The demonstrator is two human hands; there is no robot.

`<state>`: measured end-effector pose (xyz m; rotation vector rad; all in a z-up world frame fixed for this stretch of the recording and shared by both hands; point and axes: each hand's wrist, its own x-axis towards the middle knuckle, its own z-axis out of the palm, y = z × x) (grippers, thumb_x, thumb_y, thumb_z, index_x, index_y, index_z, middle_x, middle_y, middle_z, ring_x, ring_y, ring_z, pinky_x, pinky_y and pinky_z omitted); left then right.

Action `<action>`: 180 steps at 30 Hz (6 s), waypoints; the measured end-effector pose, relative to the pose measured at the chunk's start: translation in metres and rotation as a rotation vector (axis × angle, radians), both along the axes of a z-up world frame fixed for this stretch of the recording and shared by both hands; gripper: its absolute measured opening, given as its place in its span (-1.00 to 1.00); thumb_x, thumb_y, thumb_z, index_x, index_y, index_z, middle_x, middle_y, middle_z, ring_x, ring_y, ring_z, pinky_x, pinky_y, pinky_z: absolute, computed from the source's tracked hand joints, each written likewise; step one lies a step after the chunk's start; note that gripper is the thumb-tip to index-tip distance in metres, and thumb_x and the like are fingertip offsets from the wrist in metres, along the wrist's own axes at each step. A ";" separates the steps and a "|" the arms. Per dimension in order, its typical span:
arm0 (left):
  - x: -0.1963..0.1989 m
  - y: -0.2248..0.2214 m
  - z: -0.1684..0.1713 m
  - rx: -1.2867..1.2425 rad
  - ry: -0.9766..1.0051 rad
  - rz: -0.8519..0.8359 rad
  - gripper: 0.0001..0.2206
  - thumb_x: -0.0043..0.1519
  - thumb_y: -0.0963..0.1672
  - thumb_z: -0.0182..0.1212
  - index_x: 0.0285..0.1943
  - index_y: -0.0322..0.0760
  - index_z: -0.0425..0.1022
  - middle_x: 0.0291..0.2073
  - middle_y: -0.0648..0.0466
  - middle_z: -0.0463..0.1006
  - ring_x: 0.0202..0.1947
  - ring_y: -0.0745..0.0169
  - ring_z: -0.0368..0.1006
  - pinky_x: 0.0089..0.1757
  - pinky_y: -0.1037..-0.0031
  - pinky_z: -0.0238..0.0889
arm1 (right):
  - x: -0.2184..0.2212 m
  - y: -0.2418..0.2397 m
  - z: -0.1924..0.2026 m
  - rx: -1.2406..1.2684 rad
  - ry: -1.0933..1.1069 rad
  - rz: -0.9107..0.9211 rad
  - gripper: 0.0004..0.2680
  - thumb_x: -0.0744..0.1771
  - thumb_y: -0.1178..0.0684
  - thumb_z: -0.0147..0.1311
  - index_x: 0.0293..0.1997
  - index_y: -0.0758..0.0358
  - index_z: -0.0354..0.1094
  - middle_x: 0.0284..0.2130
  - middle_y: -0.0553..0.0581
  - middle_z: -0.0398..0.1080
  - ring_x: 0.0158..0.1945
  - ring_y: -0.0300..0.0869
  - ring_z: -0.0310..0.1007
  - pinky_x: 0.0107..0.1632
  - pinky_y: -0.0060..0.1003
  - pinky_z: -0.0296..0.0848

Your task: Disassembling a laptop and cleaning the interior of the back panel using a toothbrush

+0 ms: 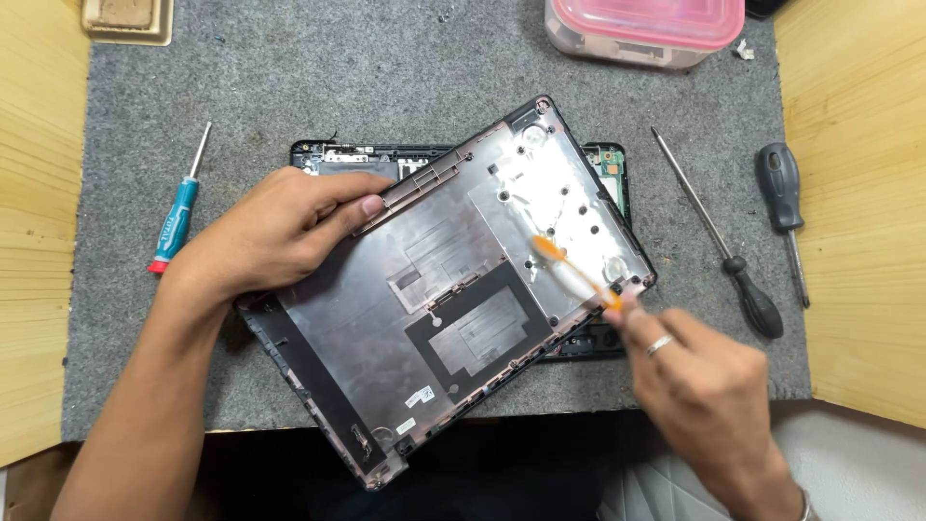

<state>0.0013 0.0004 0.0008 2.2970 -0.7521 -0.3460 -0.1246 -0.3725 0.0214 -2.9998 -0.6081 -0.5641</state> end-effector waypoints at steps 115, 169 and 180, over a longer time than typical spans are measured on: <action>-0.007 -0.002 0.000 -0.066 0.009 0.109 -0.73 0.37 -0.11 0.00 0.18 -0.07 0.56 -0.58 -0.16 0.60 -0.42 -0.42 0.53 -0.30 -0.01 0.40 | 0.076 0.016 -0.018 0.092 -0.095 0.027 -0.92 0.43 0.04 0.19 -0.25 -0.03 0.49 -0.64 0.02 0.28 -0.60 -0.02 0.40 -0.51 -0.21 0.39; -0.006 -0.007 -0.008 -0.215 0.114 0.328 -0.58 0.24 -0.10 -0.21 0.10 -0.23 0.58 -0.39 0.08 0.67 -0.39 0.19 0.50 -0.28 0.31 0.20 | 0.043 0.099 -0.017 0.201 0.035 0.191 -0.84 0.39 0.11 0.21 0.07 0.17 0.55 -0.57 0.01 0.30 -0.67 -0.10 0.18 -0.59 -0.13 0.16; -0.001 -0.008 -0.028 -0.230 0.019 0.347 -0.75 0.32 -0.06 -0.04 -0.10 -0.15 0.58 -0.65 0.18 0.41 -0.53 0.23 0.35 -0.36 0.29 0.11 | 0.027 0.115 -0.009 0.200 -0.003 0.297 -0.83 0.40 0.16 0.30 0.11 0.15 0.52 -0.58 -0.01 0.21 -0.65 -0.10 0.10 -0.54 -0.17 0.14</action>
